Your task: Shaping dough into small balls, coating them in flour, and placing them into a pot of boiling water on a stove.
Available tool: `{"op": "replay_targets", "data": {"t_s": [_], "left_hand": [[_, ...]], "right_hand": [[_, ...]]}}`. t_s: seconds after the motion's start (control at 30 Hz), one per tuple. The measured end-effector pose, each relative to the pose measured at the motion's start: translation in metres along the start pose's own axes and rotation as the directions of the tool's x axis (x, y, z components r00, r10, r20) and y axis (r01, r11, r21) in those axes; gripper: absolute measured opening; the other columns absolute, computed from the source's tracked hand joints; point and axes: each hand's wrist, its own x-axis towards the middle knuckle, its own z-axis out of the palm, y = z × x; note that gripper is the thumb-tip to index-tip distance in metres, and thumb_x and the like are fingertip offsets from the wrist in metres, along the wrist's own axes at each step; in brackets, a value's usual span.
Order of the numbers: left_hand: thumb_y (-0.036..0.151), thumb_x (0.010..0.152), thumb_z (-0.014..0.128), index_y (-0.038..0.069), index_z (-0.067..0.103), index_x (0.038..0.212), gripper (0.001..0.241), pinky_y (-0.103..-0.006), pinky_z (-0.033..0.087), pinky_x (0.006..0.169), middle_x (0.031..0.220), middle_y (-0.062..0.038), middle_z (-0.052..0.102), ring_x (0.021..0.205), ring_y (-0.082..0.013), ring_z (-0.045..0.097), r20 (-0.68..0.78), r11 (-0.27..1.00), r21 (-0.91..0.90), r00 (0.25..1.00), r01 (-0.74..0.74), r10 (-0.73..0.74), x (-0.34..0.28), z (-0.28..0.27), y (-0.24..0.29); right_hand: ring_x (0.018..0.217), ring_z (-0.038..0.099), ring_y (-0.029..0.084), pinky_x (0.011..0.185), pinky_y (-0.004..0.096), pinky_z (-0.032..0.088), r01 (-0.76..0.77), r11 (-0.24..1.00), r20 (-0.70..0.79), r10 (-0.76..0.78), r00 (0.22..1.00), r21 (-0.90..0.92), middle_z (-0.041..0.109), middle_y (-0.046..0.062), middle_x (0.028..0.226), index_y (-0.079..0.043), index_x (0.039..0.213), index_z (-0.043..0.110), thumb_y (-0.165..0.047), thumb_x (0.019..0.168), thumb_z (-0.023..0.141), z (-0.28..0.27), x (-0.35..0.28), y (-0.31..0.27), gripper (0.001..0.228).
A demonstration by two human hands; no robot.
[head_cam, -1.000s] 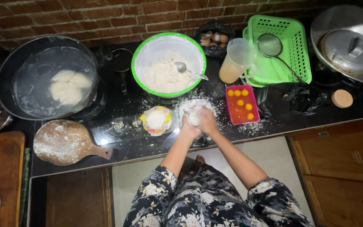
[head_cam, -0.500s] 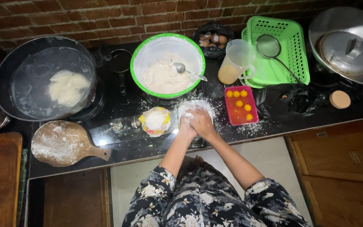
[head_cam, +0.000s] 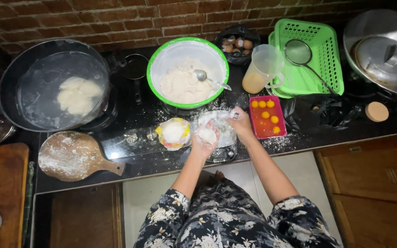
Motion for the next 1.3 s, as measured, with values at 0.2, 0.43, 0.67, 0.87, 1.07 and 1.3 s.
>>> {"op": "replay_targets", "data": {"t_s": [0.2, 0.43, 0.67, 0.87, 1.07, 1.3], "left_hand": [[0.042, 0.093, 0.057, 0.014, 0.075, 0.110, 0.037, -0.0409, 0.060, 0.088, 0.102, -0.005, 0.077, 0.092, -0.0212, 0.071, 0.056, 0.999, -0.033, 0.998, 0.022, -0.021, -0.015, 0.024, 0.002], [0.039, 0.089, 0.065, 0.015, 0.071, 0.118, 0.038, -0.0425, 0.060, 0.087, 0.112, -0.004, 0.076, 0.096, -0.0205, 0.071, 0.144, 0.991, -0.061, 0.982, -0.115, 0.123, -0.057, 0.076, 0.052], [0.038, 0.089, 0.064, 0.014, 0.068, 0.121, 0.040, -0.0437, 0.058, 0.092, 0.116, -0.004, 0.073, 0.101, -0.0225, 0.070, 0.195, 0.962, -0.178, 0.950, -0.209, 0.243, -0.052, 0.058, 0.101], [0.038, 0.088, 0.064, 0.014, 0.064, 0.127, 0.046, -0.0451, 0.055, 0.097, 0.124, -0.004, 0.068, 0.110, -0.0249, 0.065, 0.225, 0.953, -0.202, 0.936, -0.226, 0.270, -0.078, 0.075, 0.104], [0.045, 0.093, 0.056, 0.015, 0.058, 0.136, 0.053, -0.0479, 0.052, 0.101, 0.136, -0.006, 0.061, 0.118, -0.0280, 0.061, 0.269, 0.953, -0.233, 0.929, -0.192, 0.253, -0.071, 0.075, 0.105], [0.052, 0.099, 0.036, 0.022, 0.047, 0.149, 0.059, -0.0588, 0.039, 0.113, 0.153, -0.003, 0.049, 0.134, -0.0284, 0.052, 0.266, 0.970, -0.198, 0.945, -0.142, 0.193, -0.081, 0.085, 0.102]], "right_hand": [[0.069, 0.056, 0.009, 0.066, 0.024, 0.043, 0.290, 0.946, 0.141, -0.270, 0.953, -0.149, 0.064, -0.004, 0.072, -0.018, 0.082, 0.074, -0.013, 0.061, 0.087, 0.011, 0.030, -0.051, 0.025], [0.079, 0.071, 0.023, 0.075, 0.037, 0.054, 0.433, 0.791, 0.204, -0.382, 0.901, -0.432, 0.073, 0.002, 0.083, -0.026, 0.095, 0.078, -0.018, 0.066, 0.083, 0.057, 0.107, -0.076, 0.030], [0.102, 0.072, 0.038, 0.087, 0.049, 0.059, 0.531, 0.625, 0.423, -0.329, 0.844, -0.572, 0.076, 0.014, 0.108, -0.018, 0.114, 0.076, -0.004, 0.077, 0.074, 0.088, 0.131, -0.068, 0.039], [0.091, 0.073, 0.046, 0.080, 0.055, 0.062, 0.539, 0.498, 0.502, -0.221, 0.836, -0.679, 0.074, 0.023, 0.096, -0.015, 0.118, 0.075, 0.000, 0.081, 0.068, 0.090, 0.128, -0.068, 0.041], [0.087, 0.074, 0.046, 0.077, 0.057, 0.062, 0.641, 0.433, 0.535, -0.353, 0.767, -0.634, 0.073, 0.019, 0.092, -0.009, 0.107, 0.075, -0.003, 0.078, 0.071, 0.094, 0.136, -0.060, 0.030], [0.088, 0.073, 0.042, 0.077, 0.055, 0.063, 0.714, 0.361, 0.566, -0.439, 0.698, -0.600, 0.070, 0.015, 0.099, -0.008, 0.106, 0.076, 0.005, 0.073, 0.076, 0.093, 0.135, -0.049, 0.035]]}}
